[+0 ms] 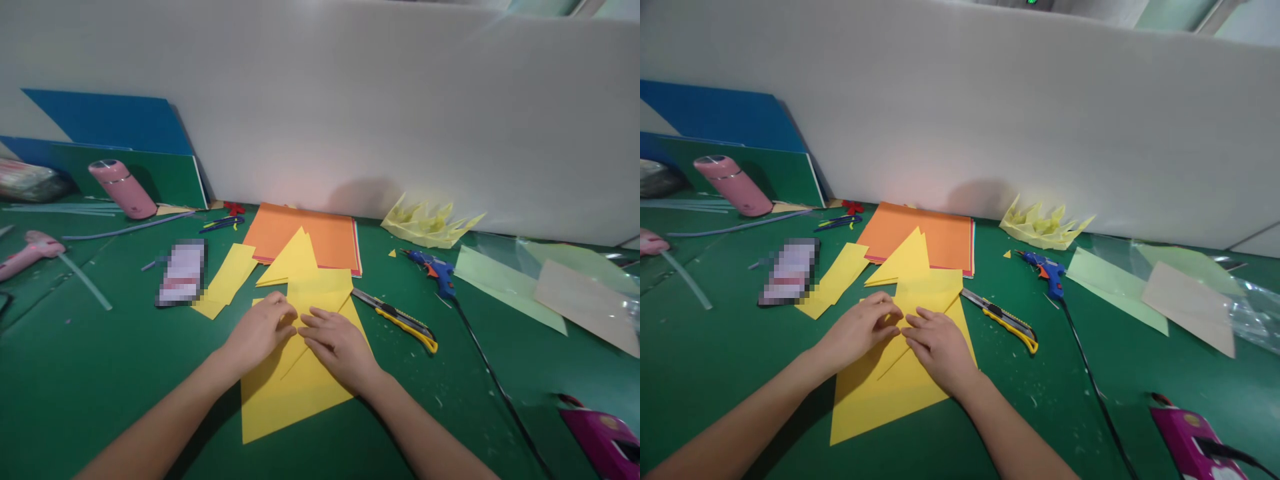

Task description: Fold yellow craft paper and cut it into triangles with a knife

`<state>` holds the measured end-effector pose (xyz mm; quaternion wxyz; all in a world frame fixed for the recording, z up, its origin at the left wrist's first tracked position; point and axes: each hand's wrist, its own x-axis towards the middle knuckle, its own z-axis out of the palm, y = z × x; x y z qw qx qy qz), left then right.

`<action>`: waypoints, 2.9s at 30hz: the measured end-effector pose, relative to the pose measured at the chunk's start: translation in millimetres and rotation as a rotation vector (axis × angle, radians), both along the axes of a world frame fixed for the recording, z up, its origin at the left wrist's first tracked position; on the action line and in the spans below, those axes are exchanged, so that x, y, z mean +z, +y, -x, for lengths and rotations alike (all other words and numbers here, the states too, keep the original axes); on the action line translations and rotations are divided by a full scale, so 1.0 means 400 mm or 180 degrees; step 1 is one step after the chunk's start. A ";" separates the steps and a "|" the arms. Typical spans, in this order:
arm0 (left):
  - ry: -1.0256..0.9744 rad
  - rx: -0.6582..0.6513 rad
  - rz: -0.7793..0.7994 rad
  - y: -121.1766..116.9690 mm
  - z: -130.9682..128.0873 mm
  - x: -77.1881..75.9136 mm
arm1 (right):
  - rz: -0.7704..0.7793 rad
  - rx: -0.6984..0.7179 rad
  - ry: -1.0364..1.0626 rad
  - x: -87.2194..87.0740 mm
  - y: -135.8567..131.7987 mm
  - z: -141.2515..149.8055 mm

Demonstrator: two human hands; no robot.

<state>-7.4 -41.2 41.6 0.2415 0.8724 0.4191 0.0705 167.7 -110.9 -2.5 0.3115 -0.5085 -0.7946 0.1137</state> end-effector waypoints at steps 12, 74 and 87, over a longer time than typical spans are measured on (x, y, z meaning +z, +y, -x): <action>0.0004 -0.0578 0.0436 0.002 0.022 -0.006 | -0.0191 0.0022 0.0019 0.001 0.004 0.004; 0.0027 -0.0646 0.0607 0.003 0.020 0.017 | -0.0329 -0.2320 -0.0617 -0.009 0.061 -0.118; -0.0064 -0.0841 0.0727 0.004 0.022 0.019 | -0.0503 -0.1533 0.1160 -0.019 0.067 -0.092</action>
